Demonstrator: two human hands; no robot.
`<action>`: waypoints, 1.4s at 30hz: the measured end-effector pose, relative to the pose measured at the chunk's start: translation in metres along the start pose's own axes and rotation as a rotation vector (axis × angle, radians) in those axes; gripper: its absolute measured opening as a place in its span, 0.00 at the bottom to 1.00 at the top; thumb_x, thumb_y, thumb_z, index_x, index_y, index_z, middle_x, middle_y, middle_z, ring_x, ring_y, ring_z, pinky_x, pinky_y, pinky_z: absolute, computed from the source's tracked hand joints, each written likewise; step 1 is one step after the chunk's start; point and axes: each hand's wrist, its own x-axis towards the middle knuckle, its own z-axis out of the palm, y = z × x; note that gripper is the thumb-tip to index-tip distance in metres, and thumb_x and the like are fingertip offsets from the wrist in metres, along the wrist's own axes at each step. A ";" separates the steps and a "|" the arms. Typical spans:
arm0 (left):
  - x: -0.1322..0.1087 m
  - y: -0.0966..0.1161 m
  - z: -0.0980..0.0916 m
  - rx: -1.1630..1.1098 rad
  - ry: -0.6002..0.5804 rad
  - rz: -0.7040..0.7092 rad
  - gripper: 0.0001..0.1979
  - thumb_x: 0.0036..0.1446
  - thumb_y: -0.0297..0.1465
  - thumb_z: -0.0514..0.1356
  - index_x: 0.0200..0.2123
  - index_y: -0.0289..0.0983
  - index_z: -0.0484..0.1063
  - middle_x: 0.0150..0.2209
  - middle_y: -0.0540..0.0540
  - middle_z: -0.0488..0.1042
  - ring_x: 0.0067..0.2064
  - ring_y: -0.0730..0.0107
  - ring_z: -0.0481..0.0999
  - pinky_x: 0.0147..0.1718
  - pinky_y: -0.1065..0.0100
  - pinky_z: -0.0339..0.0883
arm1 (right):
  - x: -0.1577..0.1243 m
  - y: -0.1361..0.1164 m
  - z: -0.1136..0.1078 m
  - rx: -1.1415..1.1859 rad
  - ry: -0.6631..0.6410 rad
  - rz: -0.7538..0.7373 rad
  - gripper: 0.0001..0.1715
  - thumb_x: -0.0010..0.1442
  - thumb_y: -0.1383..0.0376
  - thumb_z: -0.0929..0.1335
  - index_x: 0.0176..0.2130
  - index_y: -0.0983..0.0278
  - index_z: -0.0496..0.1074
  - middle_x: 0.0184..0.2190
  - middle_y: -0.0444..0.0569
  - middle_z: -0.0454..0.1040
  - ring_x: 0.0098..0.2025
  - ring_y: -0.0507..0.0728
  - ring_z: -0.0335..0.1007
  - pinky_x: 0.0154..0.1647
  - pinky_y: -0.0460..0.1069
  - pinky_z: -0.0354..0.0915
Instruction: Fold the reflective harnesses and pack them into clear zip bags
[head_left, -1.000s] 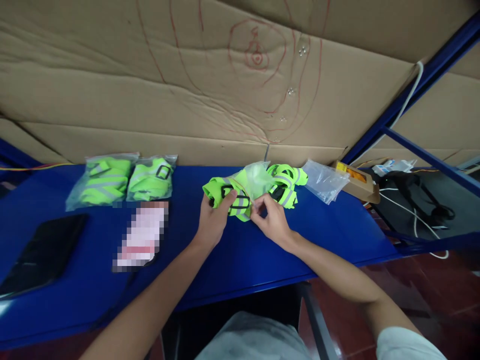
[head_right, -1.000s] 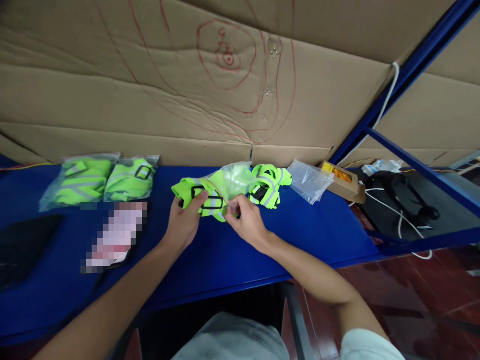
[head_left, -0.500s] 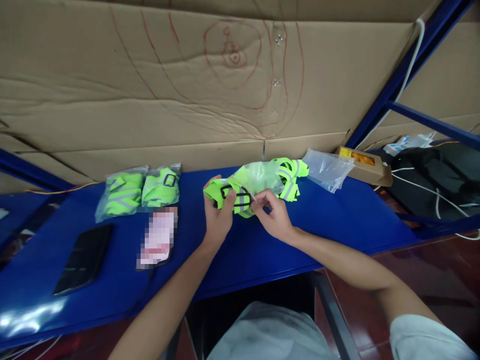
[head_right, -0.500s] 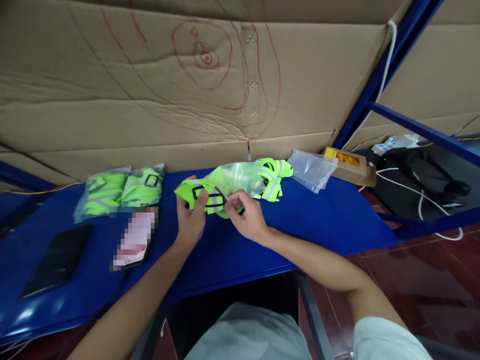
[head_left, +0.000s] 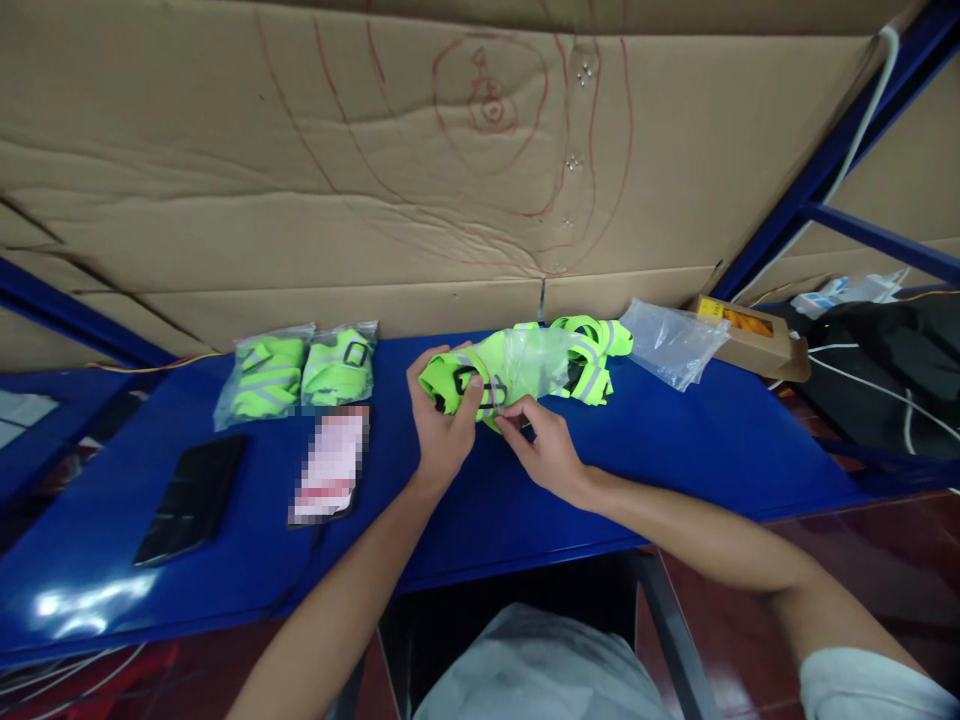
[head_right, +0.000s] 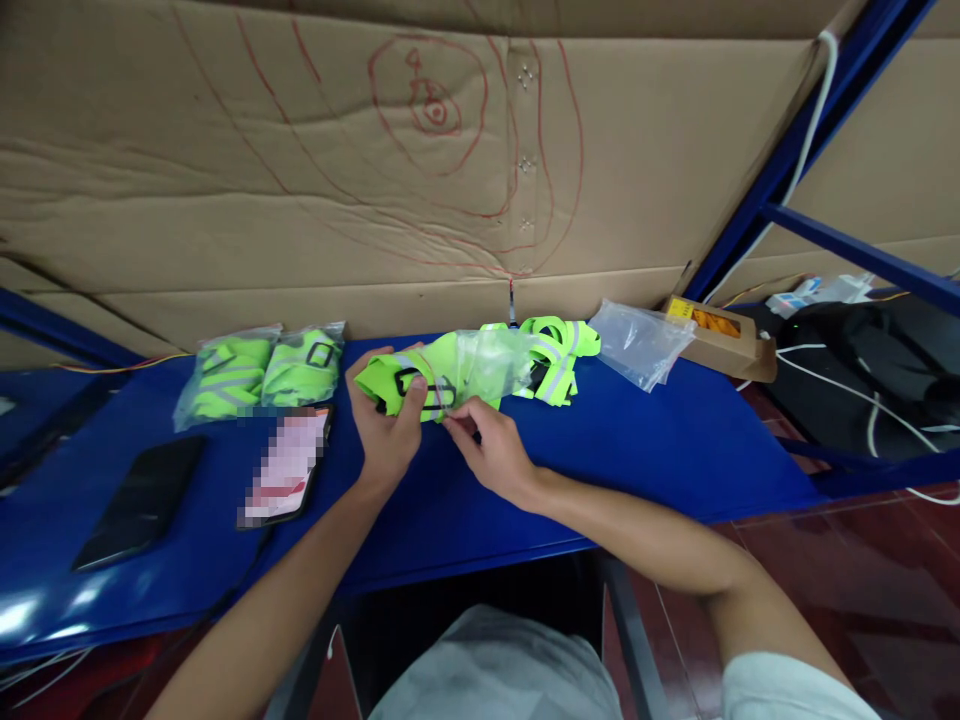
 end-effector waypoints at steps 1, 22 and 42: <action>0.001 -0.001 0.000 0.003 0.007 -0.008 0.26 0.62 0.42 0.66 0.57 0.41 0.61 0.58 0.37 0.73 0.59 0.59 0.76 0.61 0.58 0.66 | 0.000 0.000 0.001 0.042 0.009 0.035 0.12 0.69 0.55 0.67 0.37 0.59 0.69 0.31 0.46 0.77 0.34 0.55 0.75 0.38 0.50 0.70; -0.010 0.006 -0.004 0.038 0.133 -0.109 0.27 0.61 0.47 0.65 0.57 0.41 0.65 0.53 0.43 0.71 0.50 0.62 0.75 0.52 0.63 0.70 | 0.013 0.003 -0.006 0.862 -0.178 0.536 0.35 0.51 0.41 0.77 0.47 0.59 0.71 0.37 0.47 0.77 0.40 0.57 0.77 0.37 0.52 0.75; -0.015 -0.002 0.000 0.066 -0.022 0.059 0.24 0.67 0.45 0.60 0.59 0.39 0.62 0.50 0.41 0.73 0.45 0.66 0.76 0.44 0.64 0.73 | 0.011 -0.004 -0.017 0.849 -0.141 0.463 0.29 0.53 0.46 0.78 0.48 0.57 0.76 0.43 0.49 0.80 0.44 0.60 0.77 0.40 0.55 0.77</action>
